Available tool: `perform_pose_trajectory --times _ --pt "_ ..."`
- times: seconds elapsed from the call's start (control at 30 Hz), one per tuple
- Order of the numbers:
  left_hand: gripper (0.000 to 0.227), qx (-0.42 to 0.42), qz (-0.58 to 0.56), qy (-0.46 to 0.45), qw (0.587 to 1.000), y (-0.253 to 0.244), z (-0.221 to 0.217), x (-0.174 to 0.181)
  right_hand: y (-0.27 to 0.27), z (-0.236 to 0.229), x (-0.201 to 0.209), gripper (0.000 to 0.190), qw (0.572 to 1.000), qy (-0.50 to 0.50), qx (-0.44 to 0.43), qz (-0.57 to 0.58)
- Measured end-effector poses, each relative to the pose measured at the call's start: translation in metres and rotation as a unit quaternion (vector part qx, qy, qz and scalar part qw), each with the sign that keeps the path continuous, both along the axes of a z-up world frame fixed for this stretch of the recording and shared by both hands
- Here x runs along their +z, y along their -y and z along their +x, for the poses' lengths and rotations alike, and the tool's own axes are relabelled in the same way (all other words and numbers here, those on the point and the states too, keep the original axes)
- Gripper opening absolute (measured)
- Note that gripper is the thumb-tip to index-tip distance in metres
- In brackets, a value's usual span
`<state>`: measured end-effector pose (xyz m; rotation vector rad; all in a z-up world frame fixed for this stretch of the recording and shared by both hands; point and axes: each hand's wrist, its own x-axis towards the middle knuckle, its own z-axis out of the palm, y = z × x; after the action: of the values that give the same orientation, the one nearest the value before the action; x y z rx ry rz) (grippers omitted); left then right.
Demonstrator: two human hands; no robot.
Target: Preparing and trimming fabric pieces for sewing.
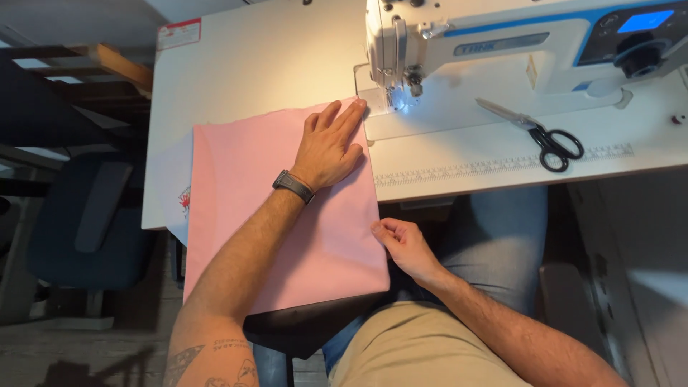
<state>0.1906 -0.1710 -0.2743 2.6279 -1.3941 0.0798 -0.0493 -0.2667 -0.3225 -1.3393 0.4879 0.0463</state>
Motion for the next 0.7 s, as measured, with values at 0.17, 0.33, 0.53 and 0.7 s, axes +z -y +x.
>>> perform_pose_trajectory --times 0.17,0.33,0.53,0.7 --pt "0.076 -0.040 -0.002 0.020 0.999 -0.007 -0.037 0.010 0.004 -0.028 -0.002 0.021 0.998 -0.026 0.062 -0.001" --pt "0.079 -0.040 0.006 -0.013 0.999 0.016 -0.058 0.010 0.015 -0.049 0.013 0.023 0.997 -0.032 0.075 -0.003" --pt "0.081 -0.018 -0.013 -0.007 1.000 0.037 -0.063 0.004 0.025 -0.048 0.001 0.025 0.998 0.008 0.059 -0.012" --pt "0.074 0.007 -0.021 -0.012 1.000 0.052 -0.056 0.006 0.041 -0.042 0.010 0.026 0.997 0.021 0.037 -0.057"
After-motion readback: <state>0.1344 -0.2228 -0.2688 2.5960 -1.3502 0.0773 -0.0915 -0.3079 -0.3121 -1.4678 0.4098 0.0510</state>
